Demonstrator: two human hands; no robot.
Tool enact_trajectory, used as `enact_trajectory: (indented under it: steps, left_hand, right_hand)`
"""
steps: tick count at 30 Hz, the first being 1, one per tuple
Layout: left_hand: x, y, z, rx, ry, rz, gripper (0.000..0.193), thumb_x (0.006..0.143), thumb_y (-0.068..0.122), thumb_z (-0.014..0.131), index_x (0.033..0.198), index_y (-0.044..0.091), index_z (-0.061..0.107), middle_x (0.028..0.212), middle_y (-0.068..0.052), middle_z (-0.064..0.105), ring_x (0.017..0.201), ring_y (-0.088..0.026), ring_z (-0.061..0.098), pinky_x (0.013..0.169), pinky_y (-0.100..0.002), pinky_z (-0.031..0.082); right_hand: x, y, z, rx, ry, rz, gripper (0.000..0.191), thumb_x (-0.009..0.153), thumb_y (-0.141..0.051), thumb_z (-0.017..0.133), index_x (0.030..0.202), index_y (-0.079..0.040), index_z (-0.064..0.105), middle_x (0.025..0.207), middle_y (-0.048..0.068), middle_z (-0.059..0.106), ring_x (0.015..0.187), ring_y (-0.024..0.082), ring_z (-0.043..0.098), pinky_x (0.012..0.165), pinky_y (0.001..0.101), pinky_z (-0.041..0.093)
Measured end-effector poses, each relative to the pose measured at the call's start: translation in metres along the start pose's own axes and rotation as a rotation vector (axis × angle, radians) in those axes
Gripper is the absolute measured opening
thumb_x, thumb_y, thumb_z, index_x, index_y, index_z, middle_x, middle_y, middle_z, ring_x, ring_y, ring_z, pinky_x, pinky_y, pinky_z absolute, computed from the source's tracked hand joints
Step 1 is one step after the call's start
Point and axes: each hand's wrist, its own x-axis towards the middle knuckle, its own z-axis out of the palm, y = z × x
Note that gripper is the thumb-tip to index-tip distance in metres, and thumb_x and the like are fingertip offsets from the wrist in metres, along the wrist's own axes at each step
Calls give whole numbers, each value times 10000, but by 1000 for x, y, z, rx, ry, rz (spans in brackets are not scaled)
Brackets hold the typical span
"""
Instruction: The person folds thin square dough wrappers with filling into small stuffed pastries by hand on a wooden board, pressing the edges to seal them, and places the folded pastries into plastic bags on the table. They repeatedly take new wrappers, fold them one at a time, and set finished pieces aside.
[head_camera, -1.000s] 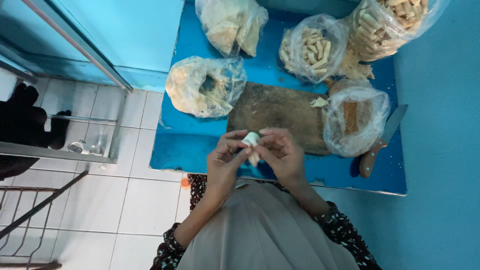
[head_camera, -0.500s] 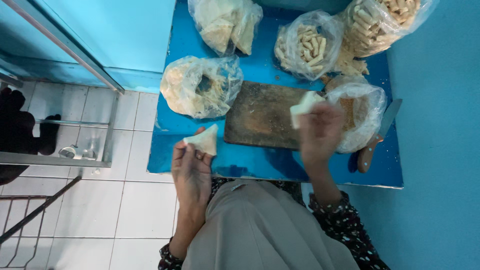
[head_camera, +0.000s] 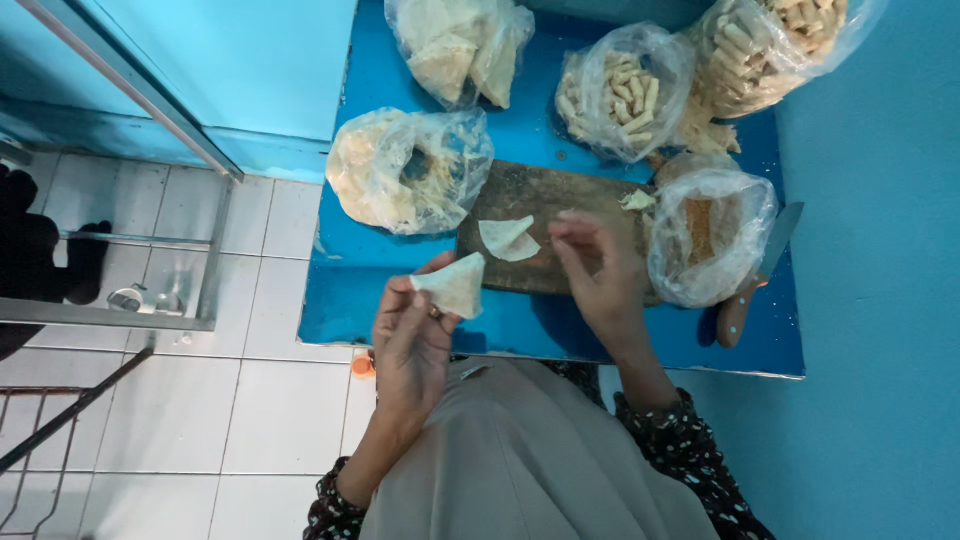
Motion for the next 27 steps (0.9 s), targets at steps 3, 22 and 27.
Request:
enact_trajectory:
  steps: [3, 22, 27]
  left_hand:
    - [5, -6, 3, -28, -29, -33, 67, 1078, 52, 548, 1139, 35, 571, 1491, -274, 551, 1289, -308, 602, 998, -400, 558]
    - [9, -4, -10, -47, 34, -31, 67, 1056, 65, 547, 1113, 39, 571, 1435, -279, 568, 1269, -299, 632, 1011, -404, 580]
    - [14, -13, -7, -144, -16, -87, 128, 1041, 89, 560, 1158, 39, 579, 1422, -278, 579, 1205, -295, 651, 946, -385, 576]
  right_hand:
    - [0, 1, 9, -198, -18, -131, 336, 948, -46, 717, 1275, -74, 643, 1153, 81, 748, 1050, 211, 756, 870, 324, 600]
    - [5, -21, -28, -419, -168, -102, 405, 921, -65, 734, 1312, -111, 637, 1162, 96, 711, 1006, 222, 736, 795, 347, 582]
    - [1, -9, -10, 157, -287, 108, 397, 1039, -56, 625, 1425, -80, 536, 1232, 67, 746, 1119, 153, 715, 920, 295, 576]
